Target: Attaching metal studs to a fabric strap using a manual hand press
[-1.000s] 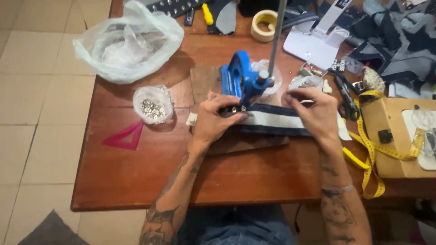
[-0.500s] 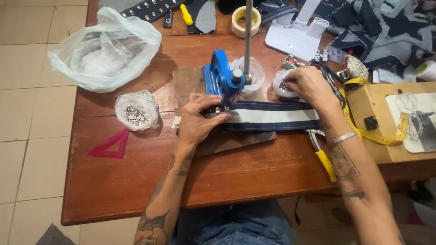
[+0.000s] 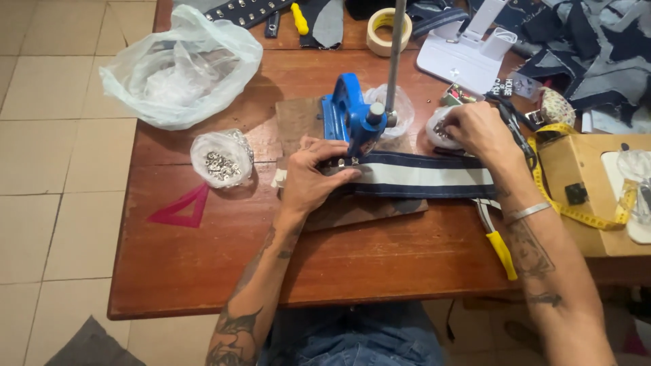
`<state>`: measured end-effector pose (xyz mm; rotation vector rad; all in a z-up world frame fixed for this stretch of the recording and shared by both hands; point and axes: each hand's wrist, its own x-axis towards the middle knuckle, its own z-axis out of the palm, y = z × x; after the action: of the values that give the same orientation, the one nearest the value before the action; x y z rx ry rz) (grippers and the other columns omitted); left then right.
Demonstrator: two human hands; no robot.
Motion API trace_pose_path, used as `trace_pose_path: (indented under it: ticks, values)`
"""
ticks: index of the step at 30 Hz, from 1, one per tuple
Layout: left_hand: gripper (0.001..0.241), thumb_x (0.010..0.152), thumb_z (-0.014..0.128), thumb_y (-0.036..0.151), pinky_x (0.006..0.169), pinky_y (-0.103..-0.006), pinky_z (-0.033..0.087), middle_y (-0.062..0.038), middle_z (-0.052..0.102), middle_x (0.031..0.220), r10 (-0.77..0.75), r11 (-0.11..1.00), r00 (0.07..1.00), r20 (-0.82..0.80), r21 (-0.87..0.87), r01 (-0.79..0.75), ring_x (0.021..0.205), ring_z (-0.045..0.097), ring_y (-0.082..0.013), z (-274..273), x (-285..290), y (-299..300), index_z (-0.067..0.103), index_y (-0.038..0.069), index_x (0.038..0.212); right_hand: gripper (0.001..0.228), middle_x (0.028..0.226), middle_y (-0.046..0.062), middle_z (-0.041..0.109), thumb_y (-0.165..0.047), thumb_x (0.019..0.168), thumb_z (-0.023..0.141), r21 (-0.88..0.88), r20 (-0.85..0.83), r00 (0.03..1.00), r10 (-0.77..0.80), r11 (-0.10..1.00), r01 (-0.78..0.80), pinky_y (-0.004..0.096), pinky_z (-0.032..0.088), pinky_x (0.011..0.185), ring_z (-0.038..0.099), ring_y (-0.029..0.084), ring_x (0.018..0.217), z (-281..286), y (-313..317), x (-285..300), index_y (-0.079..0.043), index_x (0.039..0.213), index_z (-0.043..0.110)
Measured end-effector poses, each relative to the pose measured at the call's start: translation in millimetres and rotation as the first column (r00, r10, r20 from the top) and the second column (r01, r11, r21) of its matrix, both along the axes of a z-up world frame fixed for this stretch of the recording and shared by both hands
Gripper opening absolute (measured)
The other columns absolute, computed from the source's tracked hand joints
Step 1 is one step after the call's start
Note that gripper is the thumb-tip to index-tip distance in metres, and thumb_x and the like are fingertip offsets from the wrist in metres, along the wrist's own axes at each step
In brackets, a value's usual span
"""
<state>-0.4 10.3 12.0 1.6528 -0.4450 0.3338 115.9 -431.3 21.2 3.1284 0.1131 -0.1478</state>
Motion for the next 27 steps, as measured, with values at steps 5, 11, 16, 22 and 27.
trace_pose_path:
  ticks: [5,11,16,22,27]
  values:
    - [0.036,0.088,0.112,0.030,0.110,-0.0339,0.062,0.002,0.095,0.126,0.032,0.999,0.996,0.078,0.036,-0.035,0.117,0.077,-0.0206,5.7,-2.0,2.6,0.098,0.025,0.121,0.027,0.124,0.016,0.095,-0.040,0.114,0.080,-0.018,0.014,1.000,0.007,1.000,-0.007,0.061,0.075,0.105,0.092,0.047,0.116,1.5,-5.4,-1.0,-0.027,0.131,0.096]
    - [0.038,0.089,0.112,0.030,0.111,-0.0348,0.060,-0.001,0.095,0.129,0.036,0.996,0.993,0.114,0.081,-0.045,0.119,0.074,-0.0216,2.1,-1.6,-1.0,0.096,0.019,0.121,0.023,0.114,0.010,0.093,-0.040,0.121,0.077,-0.152,0.256,0.959,0.118,0.985,-0.081,0.059,0.074,0.089,0.091,0.042,0.101,18.1,0.1,-35.7,-0.023,0.123,0.093]
    - [0.042,0.087,0.114,0.027,0.110,-0.0373,0.062,-0.008,0.095,0.132,0.040,0.991,0.994,0.099,0.120,-0.052,0.119,0.073,-0.0222,11.1,-7.1,1.1,0.095,0.013,0.122,0.031,0.114,0.011,0.094,-0.045,0.128,0.081,-0.249,0.305,0.945,0.121,0.967,-0.044,0.054,0.074,0.073,0.090,0.036,0.085,55.7,25.0,-64.5,-0.016,0.123,0.092]
    - [0.040,0.087,0.114,0.027,0.112,-0.0376,0.060,-0.009,0.095,0.129,0.037,0.993,0.997,0.073,0.110,-0.045,0.121,0.075,-0.0225,13.5,-7.1,0.2,0.096,0.013,0.119,0.023,0.111,0.009,0.095,-0.046,0.126,0.088,-0.121,0.350,0.936,0.037,0.993,0.006,0.053,0.076,0.075,0.089,0.032,0.085,62.2,12.5,-67.8,-0.027,0.133,0.097]
    - [0.037,0.088,0.114,0.026,0.119,-0.0406,0.049,-0.011,0.095,0.132,0.027,0.996,0.993,0.112,0.080,-0.036,0.117,0.079,-0.0203,7.4,-4.3,-0.3,0.095,0.014,0.119,0.014,0.109,0.003,0.092,-0.024,0.117,0.095,0.550,0.258,0.938,-0.232,0.833,0.055,0.031,0.060,0.090,0.079,0.010,0.095,84.9,22.6,-83.1,-0.012,0.122,0.098]
